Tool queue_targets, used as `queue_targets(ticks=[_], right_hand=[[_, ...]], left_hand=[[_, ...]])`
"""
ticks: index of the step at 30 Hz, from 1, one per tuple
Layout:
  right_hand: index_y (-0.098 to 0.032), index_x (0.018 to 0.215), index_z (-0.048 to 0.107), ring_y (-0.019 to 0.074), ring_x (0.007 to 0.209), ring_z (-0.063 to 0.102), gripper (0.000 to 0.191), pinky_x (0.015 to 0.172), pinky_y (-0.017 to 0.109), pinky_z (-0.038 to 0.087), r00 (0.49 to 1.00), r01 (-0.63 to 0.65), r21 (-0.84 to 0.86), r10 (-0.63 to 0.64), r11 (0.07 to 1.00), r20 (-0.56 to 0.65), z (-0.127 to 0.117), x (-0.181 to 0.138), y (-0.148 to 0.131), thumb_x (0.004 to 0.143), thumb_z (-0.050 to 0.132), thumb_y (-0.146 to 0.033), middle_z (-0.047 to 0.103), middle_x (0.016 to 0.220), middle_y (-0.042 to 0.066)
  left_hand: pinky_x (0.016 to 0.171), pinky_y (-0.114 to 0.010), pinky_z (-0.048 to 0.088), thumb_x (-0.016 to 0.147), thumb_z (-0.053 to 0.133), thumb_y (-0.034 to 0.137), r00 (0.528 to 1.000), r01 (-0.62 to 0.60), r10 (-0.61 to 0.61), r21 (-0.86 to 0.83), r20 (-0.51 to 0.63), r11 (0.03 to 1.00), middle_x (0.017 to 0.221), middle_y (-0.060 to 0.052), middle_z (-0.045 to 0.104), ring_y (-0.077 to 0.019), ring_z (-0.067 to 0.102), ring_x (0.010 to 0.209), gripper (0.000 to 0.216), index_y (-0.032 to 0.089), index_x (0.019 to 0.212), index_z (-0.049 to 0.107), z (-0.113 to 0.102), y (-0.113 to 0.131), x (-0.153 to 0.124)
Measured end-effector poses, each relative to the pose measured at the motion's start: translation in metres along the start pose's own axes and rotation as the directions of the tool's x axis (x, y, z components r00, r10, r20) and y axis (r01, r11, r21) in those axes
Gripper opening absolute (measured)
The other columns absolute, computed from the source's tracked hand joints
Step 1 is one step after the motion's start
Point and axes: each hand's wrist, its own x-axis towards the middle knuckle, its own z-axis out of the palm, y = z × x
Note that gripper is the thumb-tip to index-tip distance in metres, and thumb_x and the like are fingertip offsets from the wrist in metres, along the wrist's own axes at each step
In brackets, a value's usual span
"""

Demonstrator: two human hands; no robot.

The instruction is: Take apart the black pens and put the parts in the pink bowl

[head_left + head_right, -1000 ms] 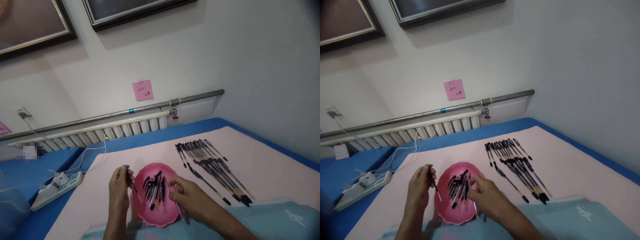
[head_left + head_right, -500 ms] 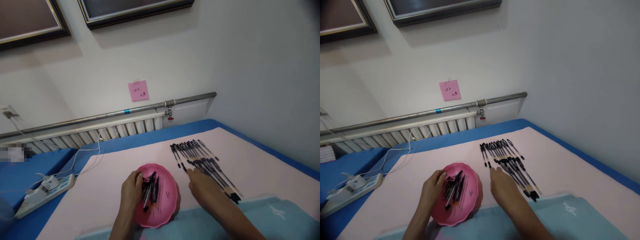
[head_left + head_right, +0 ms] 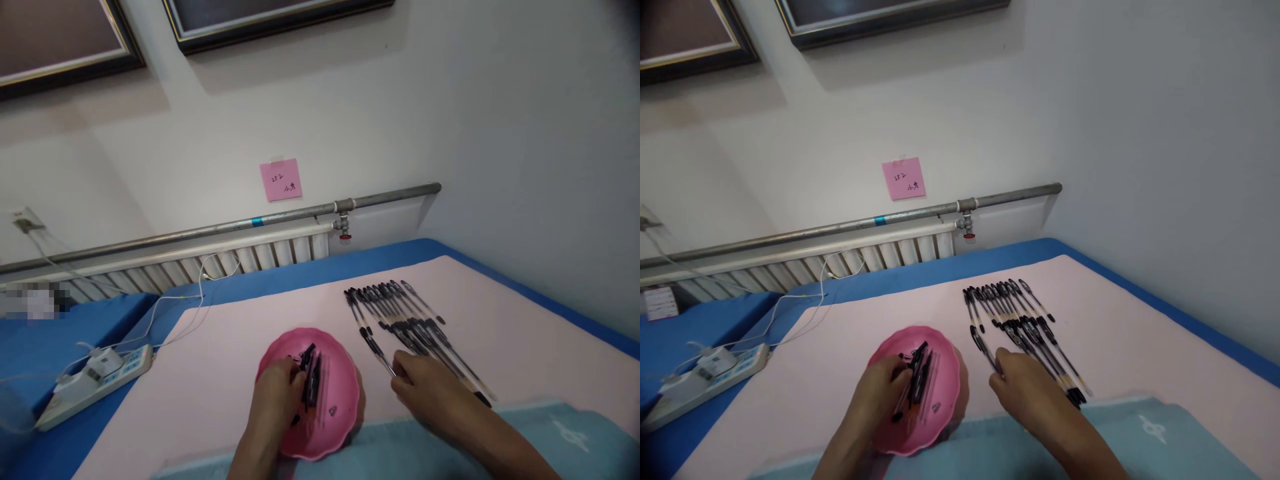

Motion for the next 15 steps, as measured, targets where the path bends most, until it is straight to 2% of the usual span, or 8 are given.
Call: queue_targets(ticks=[7,12,15], right_hand=[[-0.021,0.061,0.037,0.0138,0.055,0.045,0.019,0.052,0.026,0.023,0.998,0.063,0.164,-0.058,0.984,-0.033,-0.001,-0.008,-0.011,0.077,0.04,-0.011,0.054,0.062,0.001],[-0.021,0.063,0.037,0.0138,0.056,0.045,0.017,0.052,0.026,0.024,0.993,0.111,0.2,-0.1,0.973,-0.065,0.004,-0.008,-0.014,0.076,0.04,-0.012,0.052,0.062,0.0],[-0.022,0.064,0.039,0.0136,0.056,0.045,0.015,0.052,0.025,0.025,0.99,0.138,0.259,-0.127,0.956,-0.06,0.009,-0.008,-0.016,0.076,0.041,-0.014,0.051,0.062,-0.001]], left_hand=[[0.063,-0.028,0.033,0.07,0.053,0.013,0.994,-0.081,0.086,-0.062,0.069,0.995,0.072,-0.007,0.066,-0.0213,0.057,0.069,0.018,0.02,0.059,0.066,0.012,0.002,0.002],[0.072,-0.03,0.038,0.072,0.05,0.014,0.993,-0.093,0.101,-0.13,0.054,0.987,0.085,-0.008,0.068,-0.0257,0.059,0.085,0.023,0.022,0.076,0.071,0.012,0.004,0.001],[0.07,-0.028,0.038,0.074,0.048,0.015,0.994,-0.076,0.084,-0.127,0.065,0.989,0.085,-0.008,0.069,-0.0239,0.06,0.083,0.024,0.021,0.08,0.071,0.01,0.005,0.0]])
